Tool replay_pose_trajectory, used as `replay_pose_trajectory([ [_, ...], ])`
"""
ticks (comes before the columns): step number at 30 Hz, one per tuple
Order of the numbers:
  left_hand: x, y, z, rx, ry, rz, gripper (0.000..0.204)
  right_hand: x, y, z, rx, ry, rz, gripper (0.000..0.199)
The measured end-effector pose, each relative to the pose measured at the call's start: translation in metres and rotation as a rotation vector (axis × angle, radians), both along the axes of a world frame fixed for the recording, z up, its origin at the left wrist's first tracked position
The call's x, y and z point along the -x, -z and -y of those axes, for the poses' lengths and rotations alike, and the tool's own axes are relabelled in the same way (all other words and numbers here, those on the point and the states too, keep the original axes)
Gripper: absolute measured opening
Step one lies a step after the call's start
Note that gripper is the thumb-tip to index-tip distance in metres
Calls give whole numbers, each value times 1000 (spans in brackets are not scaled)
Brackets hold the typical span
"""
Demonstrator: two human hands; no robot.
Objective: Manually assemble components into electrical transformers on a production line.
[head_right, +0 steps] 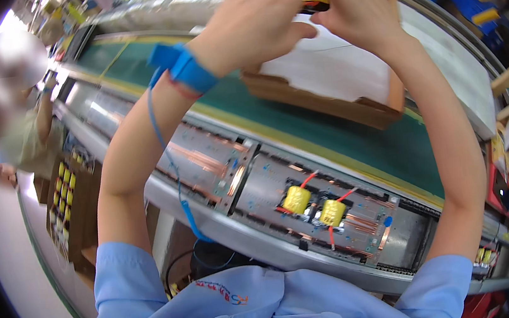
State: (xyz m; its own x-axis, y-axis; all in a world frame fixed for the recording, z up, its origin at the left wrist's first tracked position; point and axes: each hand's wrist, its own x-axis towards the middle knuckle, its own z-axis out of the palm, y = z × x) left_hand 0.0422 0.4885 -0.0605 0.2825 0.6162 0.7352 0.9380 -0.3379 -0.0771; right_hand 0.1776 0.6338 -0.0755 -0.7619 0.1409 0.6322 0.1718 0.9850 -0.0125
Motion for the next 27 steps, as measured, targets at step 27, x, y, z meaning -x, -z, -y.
replay_pose_trajectory([
  [27,145,88,80,739,839,1939,41,114,19,-231,260,-227,487,38],
])
